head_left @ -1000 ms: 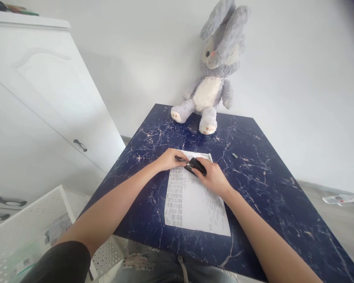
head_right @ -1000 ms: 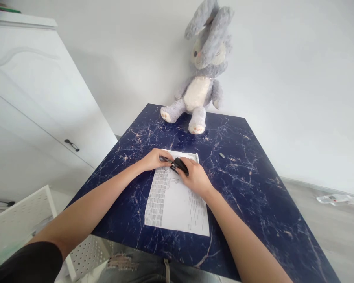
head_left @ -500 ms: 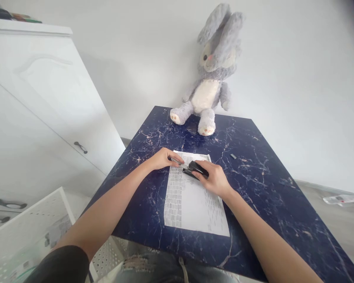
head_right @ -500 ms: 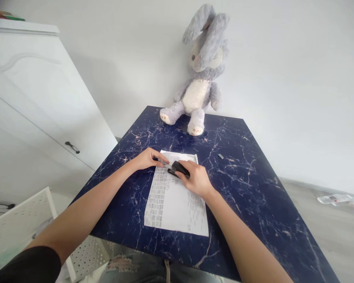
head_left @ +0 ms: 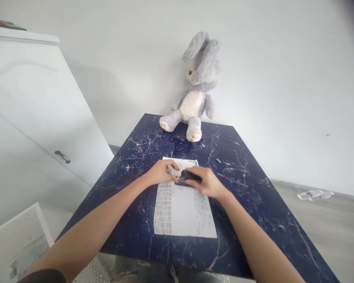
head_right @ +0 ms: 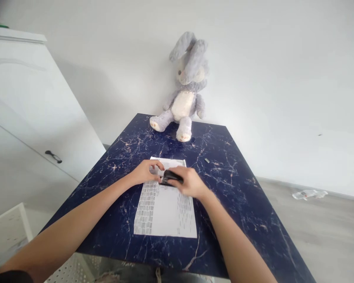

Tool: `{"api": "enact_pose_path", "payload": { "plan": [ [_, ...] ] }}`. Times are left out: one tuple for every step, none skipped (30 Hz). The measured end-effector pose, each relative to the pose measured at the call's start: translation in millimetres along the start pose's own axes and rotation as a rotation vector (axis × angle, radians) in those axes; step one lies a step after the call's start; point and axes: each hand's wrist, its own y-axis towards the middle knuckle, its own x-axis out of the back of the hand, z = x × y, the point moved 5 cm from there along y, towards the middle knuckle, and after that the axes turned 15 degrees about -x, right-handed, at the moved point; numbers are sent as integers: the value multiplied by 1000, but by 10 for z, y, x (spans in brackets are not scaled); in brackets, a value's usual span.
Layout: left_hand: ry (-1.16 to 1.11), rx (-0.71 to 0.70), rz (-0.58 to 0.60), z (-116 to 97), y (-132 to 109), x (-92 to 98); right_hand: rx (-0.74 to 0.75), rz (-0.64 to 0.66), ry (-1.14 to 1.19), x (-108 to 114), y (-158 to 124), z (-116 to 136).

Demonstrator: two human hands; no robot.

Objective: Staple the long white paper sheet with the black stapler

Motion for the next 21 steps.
{"api": "enact_pose_path", "payload": {
  "plan": [
    [60, -2, -43, -11, 1, 3, -65, -43, 7, 135, 10, -106],
    [121, -25, -57, -45, 1, -25, -129, -86, 2, 273, 10, -225],
    [181, -67, -34, -98, -1, -89, -184, -119, -21, 401, -3, -345],
    [233, -118, 20, -161, -6, -184, -227, -134, -59, 507, -32, -459],
    [276, -165, 86, -223, -18, -295, -260, -135, -102, 590, -77, -563],
    [309, -198, 156, -275, -36, -410, -284, -119, -143, 644, -139, -653],
    [331, -216, 220, -312, -56, -518, -305, -100, -176, 676, -218, -727],
    [347, -220, 275, -334, -76, -612, -324, -86, -197, 693, -312, -784],
    [355, -217, 320, -340, -95, -689, -342, -84, -209, 698, -416, -824],
    [357, -214, 358, -335, -111, -749, -357, -90, -213, 694, -524, -847],
    [354, -212, 389, -322, -124, -793, -369, -98, -208, 681, -627, -855],
    [348, -209, 410, -305, -132, -819, -375, -107, -199, 661, -720, -850],
    [340, -205, 420, -286, -137, -832, -375, -112, -187, 634, -797, -833],
    [329, -201, 423, -272, -138, -836, -370, -113, -173, 600, -854, -808],
    [318, -197, 418, -263, -136, -832, -361, -108, -160, 563, -890, -775],
    [307, -195, 409, -263, -132, -824, -348, -100, -150, 524, -906, -739],
    [296, -195, 399, -270, -126, -817, -335, -91, -142, 486, -905, -701],
    [287, -197, 391, -283, -120, -810, -321, -75, -133, 448, -891, -664],
    [279, -200, 389, -300, -114, -805, -308, -56, -124, 413, -869, -631],
    [272, -204, 394, -317, -112, -803, -299, -38, -114, 384, -843, -604],
    [266, -210, 408, -332, -113, -804, -294, -27, -108, 364, -815, -583]
  ]
}}
